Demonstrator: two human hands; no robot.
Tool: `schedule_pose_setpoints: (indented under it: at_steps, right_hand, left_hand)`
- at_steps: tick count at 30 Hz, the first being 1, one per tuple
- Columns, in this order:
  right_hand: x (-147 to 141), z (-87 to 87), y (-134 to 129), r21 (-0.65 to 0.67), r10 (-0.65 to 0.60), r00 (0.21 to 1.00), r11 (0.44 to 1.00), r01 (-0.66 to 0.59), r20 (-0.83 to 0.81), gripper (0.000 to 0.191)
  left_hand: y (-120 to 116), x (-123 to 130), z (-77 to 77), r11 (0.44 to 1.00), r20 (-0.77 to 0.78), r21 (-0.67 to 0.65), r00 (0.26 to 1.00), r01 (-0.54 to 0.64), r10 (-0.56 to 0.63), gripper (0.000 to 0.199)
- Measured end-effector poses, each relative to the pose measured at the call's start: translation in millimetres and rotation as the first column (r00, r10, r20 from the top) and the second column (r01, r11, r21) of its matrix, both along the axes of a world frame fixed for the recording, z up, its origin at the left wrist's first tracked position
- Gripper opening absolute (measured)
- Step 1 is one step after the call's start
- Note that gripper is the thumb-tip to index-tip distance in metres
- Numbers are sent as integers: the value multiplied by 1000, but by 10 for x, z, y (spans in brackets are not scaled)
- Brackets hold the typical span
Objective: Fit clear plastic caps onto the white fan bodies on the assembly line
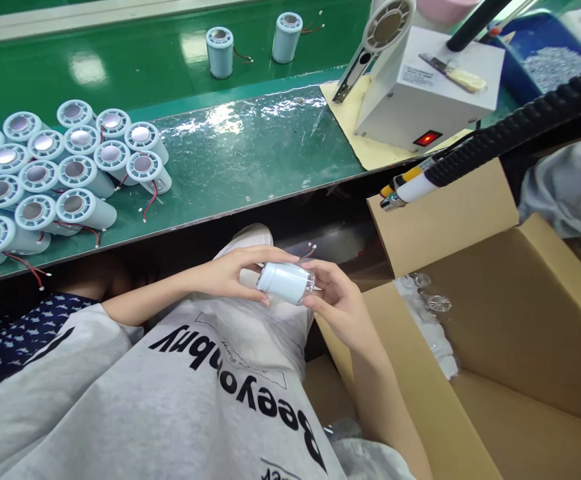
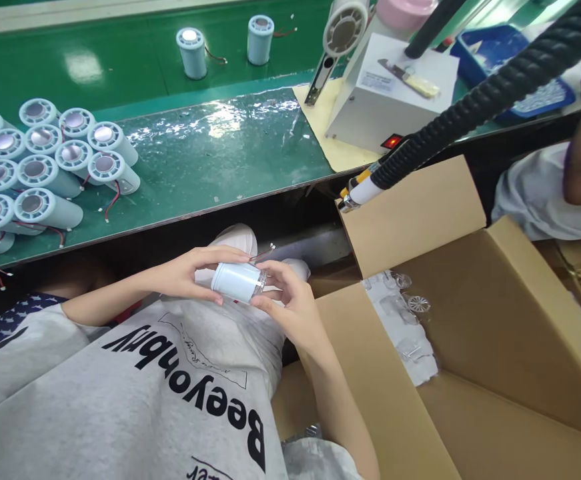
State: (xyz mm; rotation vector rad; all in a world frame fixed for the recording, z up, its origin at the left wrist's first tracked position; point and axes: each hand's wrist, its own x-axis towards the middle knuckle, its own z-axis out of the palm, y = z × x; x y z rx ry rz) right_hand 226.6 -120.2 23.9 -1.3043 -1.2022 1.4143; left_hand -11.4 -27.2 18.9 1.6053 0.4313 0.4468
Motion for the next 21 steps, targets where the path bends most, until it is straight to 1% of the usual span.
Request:
schedule_pose_setpoints:
  at_steps: [3,7,11,15,18,21]
  right_hand:
    - [-6,-6,15,-29,8,1000,1000,-8,-16,56]
    - [-14,-14,39,-71,20,1000,997,-21,-19,55]
    - [-41,-40,44,-137,9,997,990,-19,-70,54]
    - [-84,-70,40,-244,-58,987,969,20,-152,62]
    - [-114,-75,46,-301,-52,979,953,-10,-199,65]
    - [-137,-71,56,-330,-38,971,943,-43,-234,67]
  left_hand:
    - [3,0,-18,1000,18,27,1000,14,-15,68]
    - [8,1,-15,999,14,29,1000,15,-16,68]
    - [4,0,-5,999,11,35,1000,10,-10,67]
    - [-5,-2,0,999,24,43,1000,14,-15,67]
    - [-5,-4,6,1000,8,24,1000,13,-14,67]
    - [-2,-7,3,999,9,27,1000,19,-19,68]
